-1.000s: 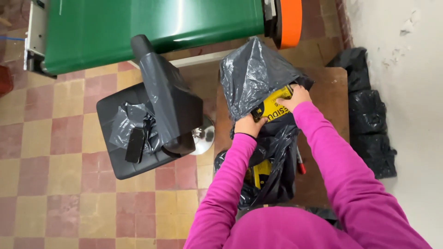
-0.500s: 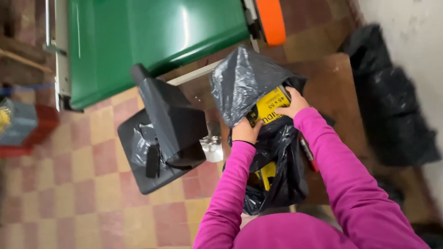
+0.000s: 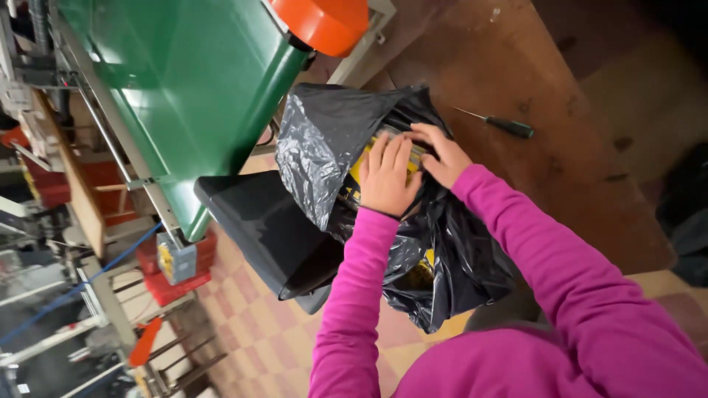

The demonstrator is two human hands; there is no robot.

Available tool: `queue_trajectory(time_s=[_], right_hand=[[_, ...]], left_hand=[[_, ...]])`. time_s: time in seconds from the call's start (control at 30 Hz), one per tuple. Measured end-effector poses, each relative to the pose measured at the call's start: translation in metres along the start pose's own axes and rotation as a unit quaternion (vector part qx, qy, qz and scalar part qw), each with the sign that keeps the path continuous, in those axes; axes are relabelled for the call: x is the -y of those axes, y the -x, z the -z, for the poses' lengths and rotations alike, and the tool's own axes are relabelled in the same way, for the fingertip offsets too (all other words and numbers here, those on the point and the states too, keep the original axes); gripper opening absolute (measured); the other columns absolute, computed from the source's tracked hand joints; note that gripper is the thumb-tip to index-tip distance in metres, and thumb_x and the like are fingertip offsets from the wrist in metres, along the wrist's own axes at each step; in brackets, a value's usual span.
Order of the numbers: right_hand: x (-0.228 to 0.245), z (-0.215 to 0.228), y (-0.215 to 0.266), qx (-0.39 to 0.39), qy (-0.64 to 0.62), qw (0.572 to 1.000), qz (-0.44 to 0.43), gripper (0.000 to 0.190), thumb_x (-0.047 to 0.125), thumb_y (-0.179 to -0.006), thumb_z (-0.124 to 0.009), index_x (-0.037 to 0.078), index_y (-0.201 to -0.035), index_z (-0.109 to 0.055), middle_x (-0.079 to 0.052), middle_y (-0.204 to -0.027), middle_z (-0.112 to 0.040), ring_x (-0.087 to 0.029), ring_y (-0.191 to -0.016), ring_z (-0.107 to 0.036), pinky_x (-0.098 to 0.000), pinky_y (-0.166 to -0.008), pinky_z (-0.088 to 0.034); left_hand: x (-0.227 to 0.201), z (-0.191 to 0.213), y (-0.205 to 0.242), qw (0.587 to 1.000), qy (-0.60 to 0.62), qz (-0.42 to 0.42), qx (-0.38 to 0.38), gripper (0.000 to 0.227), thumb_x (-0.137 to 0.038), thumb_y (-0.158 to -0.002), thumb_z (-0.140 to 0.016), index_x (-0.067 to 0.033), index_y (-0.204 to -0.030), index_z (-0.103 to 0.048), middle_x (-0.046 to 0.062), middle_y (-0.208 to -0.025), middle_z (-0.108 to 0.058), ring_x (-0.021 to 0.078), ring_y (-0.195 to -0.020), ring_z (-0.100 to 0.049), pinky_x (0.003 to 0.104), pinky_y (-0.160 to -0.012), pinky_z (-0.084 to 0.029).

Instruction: The person opens a black plastic bag with a screwdriver, then repeatedly places stacks of packaged trash bags into the opened bag. The person handles the packages one at a time and arranges them inside the bag on a wooden table.

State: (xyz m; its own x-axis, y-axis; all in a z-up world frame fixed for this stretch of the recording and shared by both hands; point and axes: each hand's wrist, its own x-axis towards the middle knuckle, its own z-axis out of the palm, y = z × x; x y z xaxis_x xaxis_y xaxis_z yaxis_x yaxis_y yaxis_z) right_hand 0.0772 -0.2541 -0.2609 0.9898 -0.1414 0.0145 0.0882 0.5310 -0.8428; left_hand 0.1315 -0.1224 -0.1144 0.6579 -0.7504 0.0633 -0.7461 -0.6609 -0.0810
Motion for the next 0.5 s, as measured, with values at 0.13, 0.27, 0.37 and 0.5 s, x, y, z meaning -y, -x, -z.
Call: queue_trajectory(time_s=[0.13, 0.27, 0.37, 0.5], right_hand=[[0.014, 0.011, 0.005, 0.004, 0.337, 0.940, 0.059, 0.067, 0.021, -0.085, -0.064, 0.004, -0.147, -0.045, -0.017, -0.143, -0.061, -0.029, -0.141, -0.048, -0.0513, -0.123, -0.028], [0.019, 0.032, -0.001, 0.042, 0.519, 0.844, 0.125, 0.077, 0.043, -0.077, -0.076, 0.005, -0.140, -0.053, -0.017, -0.134, -0.062, -0.034, -0.143, -0.041, -0.0624, -0.120, -0.018], [0.007, 0.034, 0.000, 0.061, 0.523, 0.847, 0.076, 0.079, 0.041, -0.075, -0.079, 0.009, -0.142, -0.054, -0.012, -0.134, -0.061, -0.037, -0.145, -0.038, -0.0634, -0.121, -0.018], [-0.021, 0.026, 0.004, 0.032, 0.482, 0.875, 0.031, 0.081, 0.032, -0.071, -0.080, 0.013, -0.145, -0.054, -0.012, -0.140, -0.058, -0.039, -0.144, -0.038, -0.0612, -0.120, -0.019]], left_hand=[[-0.006, 0.017, -0.034, 0.994, 0.020, -0.031, 0.099, 0.082, -0.035, -0.069, -0.081, -0.0084, -0.141, -0.052, 0.007, -0.146, -0.053, 0.0327, -0.144, -0.039, 0.058, -0.104, -0.041], [0.006, 0.016, -0.035, 0.987, 0.046, -0.016, 0.156, 0.093, -0.038, -0.063, -0.086, -0.0065, -0.142, -0.049, 0.008, -0.148, -0.049, 0.0353, -0.148, -0.035, 0.059, -0.101, -0.042], [0.008, 0.020, -0.040, 0.986, 0.040, -0.028, 0.161, 0.087, -0.037, -0.063, -0.086, -0.0095, -0.137, -0.052, 0.007, -0.146, -0.051, 0.0351, -0.148, -0.036, 0.059, -0.103, -0.043], [-0.005, 0.024, -0.050, 0.978, 0.046, -0.014, 0.201, 0.084, -0.036, -0.063, -0.085, -0.0086, -0.135, -0.053, 0.008, -0.145, -0.052, 0.0369, -0.148, -0.036, 0.059, -0.100, -0.042]])
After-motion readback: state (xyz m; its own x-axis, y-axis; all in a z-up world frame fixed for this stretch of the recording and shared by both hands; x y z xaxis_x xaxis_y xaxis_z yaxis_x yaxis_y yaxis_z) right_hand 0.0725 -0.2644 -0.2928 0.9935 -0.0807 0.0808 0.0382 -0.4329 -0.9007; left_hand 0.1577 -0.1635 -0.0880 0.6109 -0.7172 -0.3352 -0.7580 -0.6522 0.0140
